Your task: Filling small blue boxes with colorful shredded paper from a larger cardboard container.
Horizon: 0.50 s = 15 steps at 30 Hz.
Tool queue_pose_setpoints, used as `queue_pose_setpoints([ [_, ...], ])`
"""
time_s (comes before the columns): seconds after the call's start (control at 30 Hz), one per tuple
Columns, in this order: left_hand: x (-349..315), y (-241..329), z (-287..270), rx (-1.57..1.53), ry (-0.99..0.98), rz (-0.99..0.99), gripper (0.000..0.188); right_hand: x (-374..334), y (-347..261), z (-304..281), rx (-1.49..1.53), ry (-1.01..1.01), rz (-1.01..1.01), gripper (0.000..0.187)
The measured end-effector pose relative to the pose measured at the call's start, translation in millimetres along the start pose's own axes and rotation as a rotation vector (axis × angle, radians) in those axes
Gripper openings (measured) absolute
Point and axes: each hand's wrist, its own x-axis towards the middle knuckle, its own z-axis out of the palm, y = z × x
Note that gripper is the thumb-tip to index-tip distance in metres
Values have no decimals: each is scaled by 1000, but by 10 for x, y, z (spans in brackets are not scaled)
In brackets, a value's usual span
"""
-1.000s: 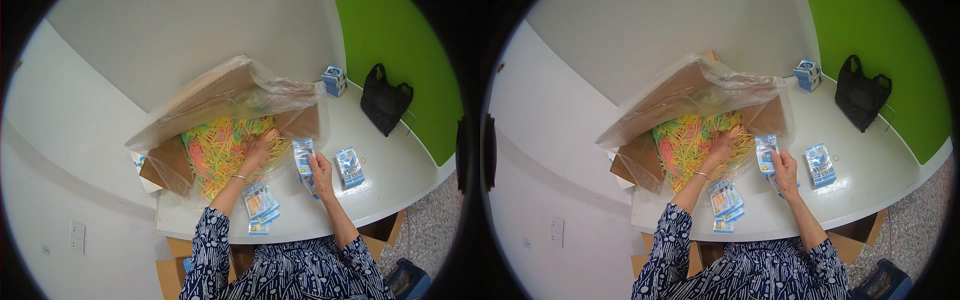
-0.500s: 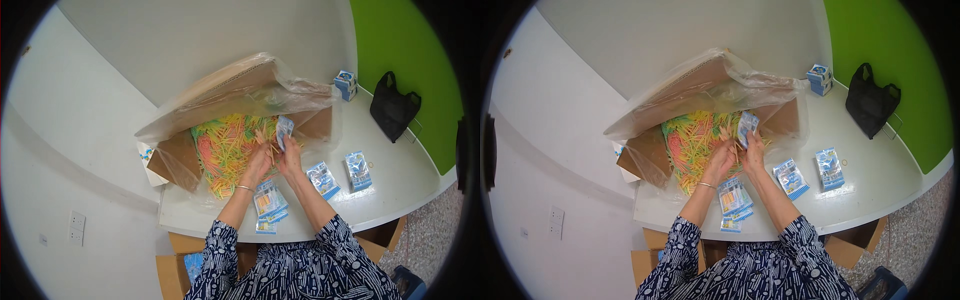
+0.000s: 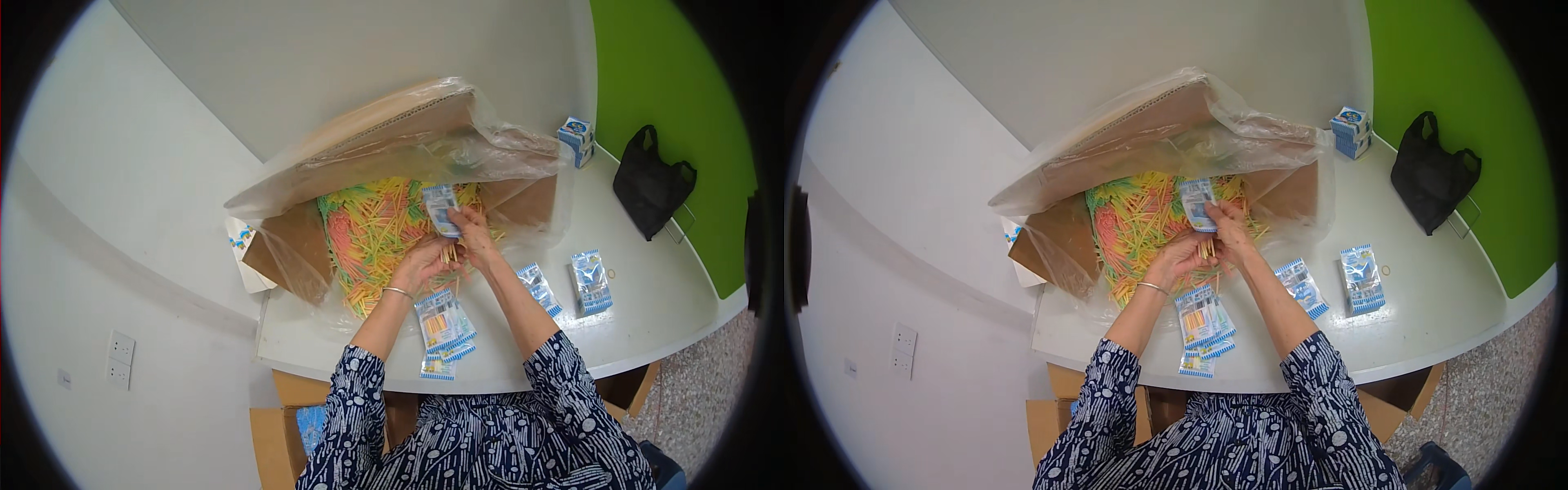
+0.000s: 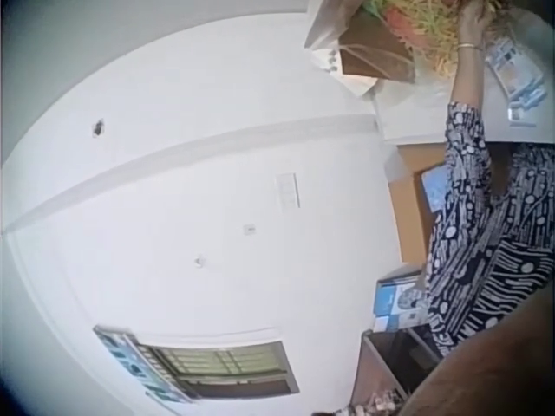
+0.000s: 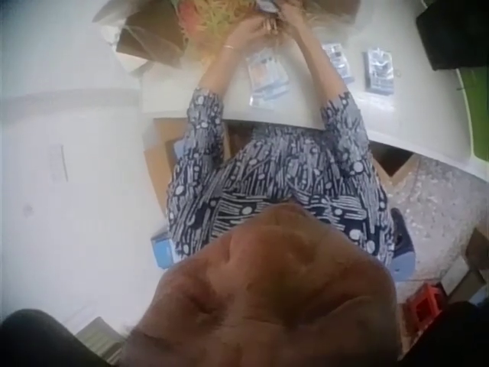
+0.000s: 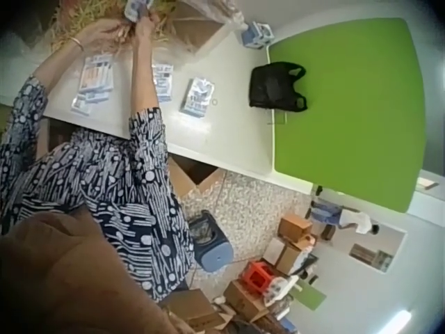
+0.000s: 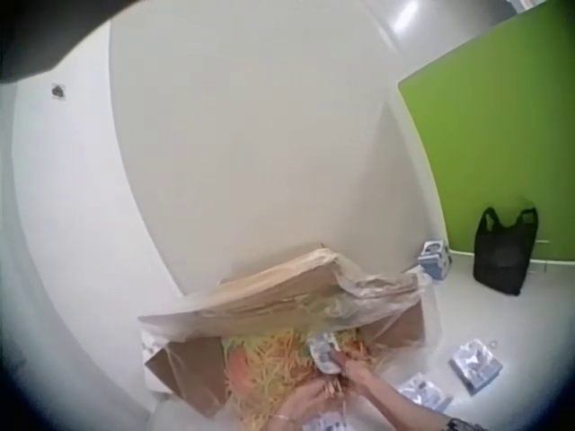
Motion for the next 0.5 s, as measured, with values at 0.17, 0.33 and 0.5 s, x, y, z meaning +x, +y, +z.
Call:
queue_pose_setpoints([
  [0.17, -65, 66, 83, 0, 72, 104, 21, -114, -153, -434, -195, 85, -289, 15],
  [0.33, -112, 80, 163, -1, 220, 189, 20, -571, -206, -591, -354, 113, -159, 15],
  [0.5, 17, 6, 175, 578, 437, 341, 26, -767, -104, -706, -331, 96, -68, 16],
])
